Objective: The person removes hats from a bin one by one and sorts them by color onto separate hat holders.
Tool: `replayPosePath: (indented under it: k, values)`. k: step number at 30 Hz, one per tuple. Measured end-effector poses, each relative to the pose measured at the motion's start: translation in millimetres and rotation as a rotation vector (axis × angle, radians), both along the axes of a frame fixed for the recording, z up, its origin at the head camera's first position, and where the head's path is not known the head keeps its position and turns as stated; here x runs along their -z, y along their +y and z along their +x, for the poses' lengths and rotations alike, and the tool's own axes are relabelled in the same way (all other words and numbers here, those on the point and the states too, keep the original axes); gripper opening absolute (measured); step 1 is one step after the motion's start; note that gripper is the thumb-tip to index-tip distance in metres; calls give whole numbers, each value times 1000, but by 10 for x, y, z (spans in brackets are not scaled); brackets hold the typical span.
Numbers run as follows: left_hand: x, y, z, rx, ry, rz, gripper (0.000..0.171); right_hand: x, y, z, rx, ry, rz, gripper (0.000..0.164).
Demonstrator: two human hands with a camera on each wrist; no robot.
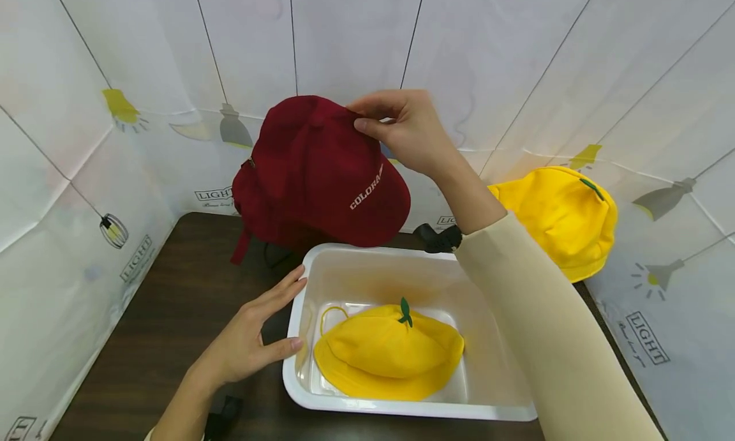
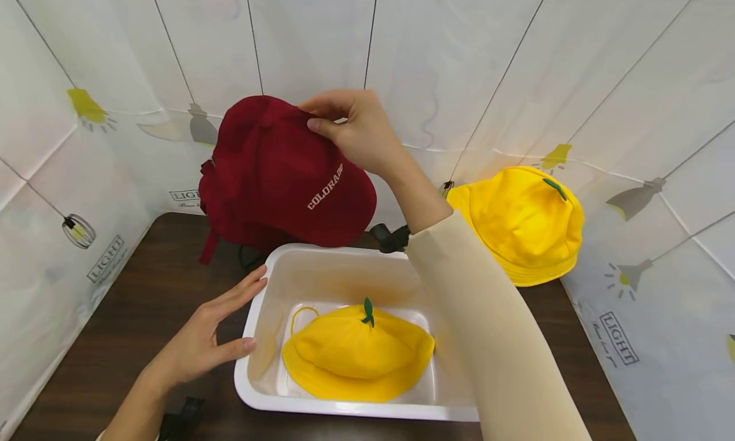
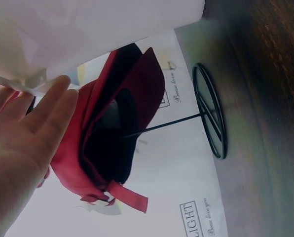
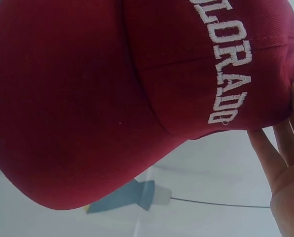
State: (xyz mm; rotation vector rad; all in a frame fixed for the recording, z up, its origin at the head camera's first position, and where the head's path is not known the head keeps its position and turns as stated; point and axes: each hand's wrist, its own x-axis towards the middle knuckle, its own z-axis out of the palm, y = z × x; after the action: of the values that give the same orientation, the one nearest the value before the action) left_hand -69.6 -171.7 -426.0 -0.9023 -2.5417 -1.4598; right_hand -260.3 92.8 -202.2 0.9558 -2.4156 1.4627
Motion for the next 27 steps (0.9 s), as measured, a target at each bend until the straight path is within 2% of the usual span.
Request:
replayPosePath:
  k: [5,13,18,27]
  values:
    - [2,-18,4,-7,-2,-11,81,75,-99,-93,-13,-16,-20,21]
    - [-6,-15,20,-2,0,-11,81,144,-251,-241,-25,-55,21,23]
    - [0,13,31,4,-3,-4,81,203,-312,-310,-43,-87,9,22]
    - [8,18,35,0,10,-13,80,547,-380,-357,-54,-159,-18,24]
